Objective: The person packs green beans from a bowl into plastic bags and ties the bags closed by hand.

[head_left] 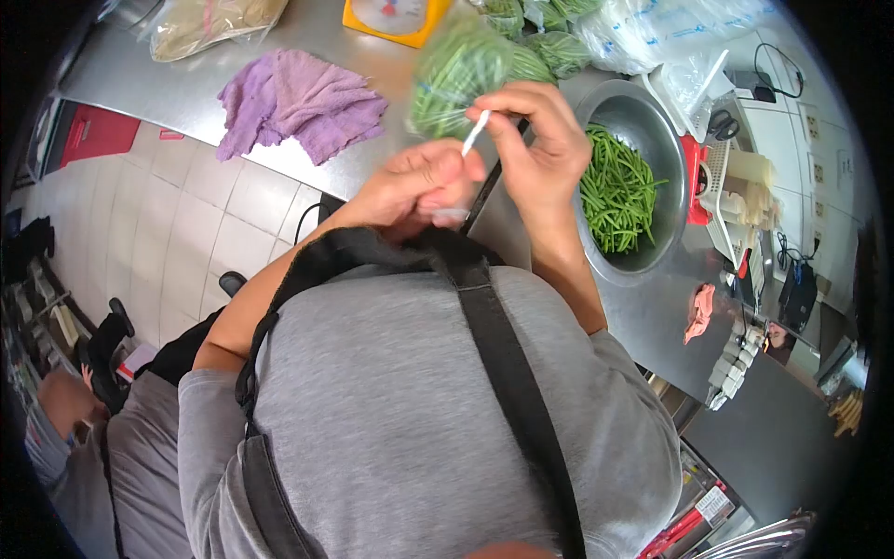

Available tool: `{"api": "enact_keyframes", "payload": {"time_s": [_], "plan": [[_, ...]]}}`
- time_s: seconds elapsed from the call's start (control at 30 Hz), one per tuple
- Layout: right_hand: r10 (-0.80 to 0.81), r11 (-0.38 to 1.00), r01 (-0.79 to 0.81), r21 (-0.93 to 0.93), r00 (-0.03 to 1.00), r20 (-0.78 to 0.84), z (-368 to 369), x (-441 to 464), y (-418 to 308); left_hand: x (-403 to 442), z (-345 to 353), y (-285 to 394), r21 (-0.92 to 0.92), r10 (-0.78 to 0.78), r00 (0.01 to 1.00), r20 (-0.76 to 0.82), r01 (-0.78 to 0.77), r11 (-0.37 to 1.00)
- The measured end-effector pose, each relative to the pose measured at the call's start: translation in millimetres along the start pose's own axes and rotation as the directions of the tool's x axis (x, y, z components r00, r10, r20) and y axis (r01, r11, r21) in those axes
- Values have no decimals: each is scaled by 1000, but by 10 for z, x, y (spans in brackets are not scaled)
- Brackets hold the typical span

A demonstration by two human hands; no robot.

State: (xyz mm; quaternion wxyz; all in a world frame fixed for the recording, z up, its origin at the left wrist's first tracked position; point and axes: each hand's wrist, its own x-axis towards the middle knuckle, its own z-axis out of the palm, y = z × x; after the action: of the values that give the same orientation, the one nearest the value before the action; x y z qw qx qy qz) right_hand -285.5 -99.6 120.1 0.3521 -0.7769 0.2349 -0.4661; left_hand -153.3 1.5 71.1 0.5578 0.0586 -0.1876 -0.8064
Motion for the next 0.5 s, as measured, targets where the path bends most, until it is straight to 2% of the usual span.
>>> {"api": "enact_keyframes", "payload": {"time_s": [0.07,0.1,0.13,0.17,0.2,0.23,0.27,0.33,0.43,0.47,0.5], "plan": [[50,957,-35,288,998,-46,-46,74,-169,84,122,104,182,-66,998,12,63,981],[19,945,-36,326,998,56,-88,102,-166,127,178,166,272,-97,995,13,90,958],[-17,931,-41,364,988,155,-150,138,-136,173,128,338,568,-26,1000,-13,29,823],[-55,916,-51,398,966,251,-212,151,-121,220,77,511,805,46,998,-40,5,593],[18,941,-133,311,938,347,-260,131,-123,322,16,750,860,0,999,43,-37,510],[28,959,-140,248,912,409,-280,121,-97,391,28,916,902,-54,991,123,-89,422],[43,973,-143,181,883,467,-306,114,-46,438,115,1010,967,-75,978,197,-181,180],[84,982,-162,96,836,543,-326,45,83,545,258,1119,879,-166,931,325,-362,-310],[176,982,-189,-20,862,476,-289,-126,233,566,260,1006,707,-198,904,378,-420,-568],[329,905,-406,125,857,397,-248,-230,286,548,303,946,681,-181,919,349,-382,-625],[481,772,-569,282,814,327,-212,-342,333,531,317,881,660,-130,912,389,-375,-651]]}}
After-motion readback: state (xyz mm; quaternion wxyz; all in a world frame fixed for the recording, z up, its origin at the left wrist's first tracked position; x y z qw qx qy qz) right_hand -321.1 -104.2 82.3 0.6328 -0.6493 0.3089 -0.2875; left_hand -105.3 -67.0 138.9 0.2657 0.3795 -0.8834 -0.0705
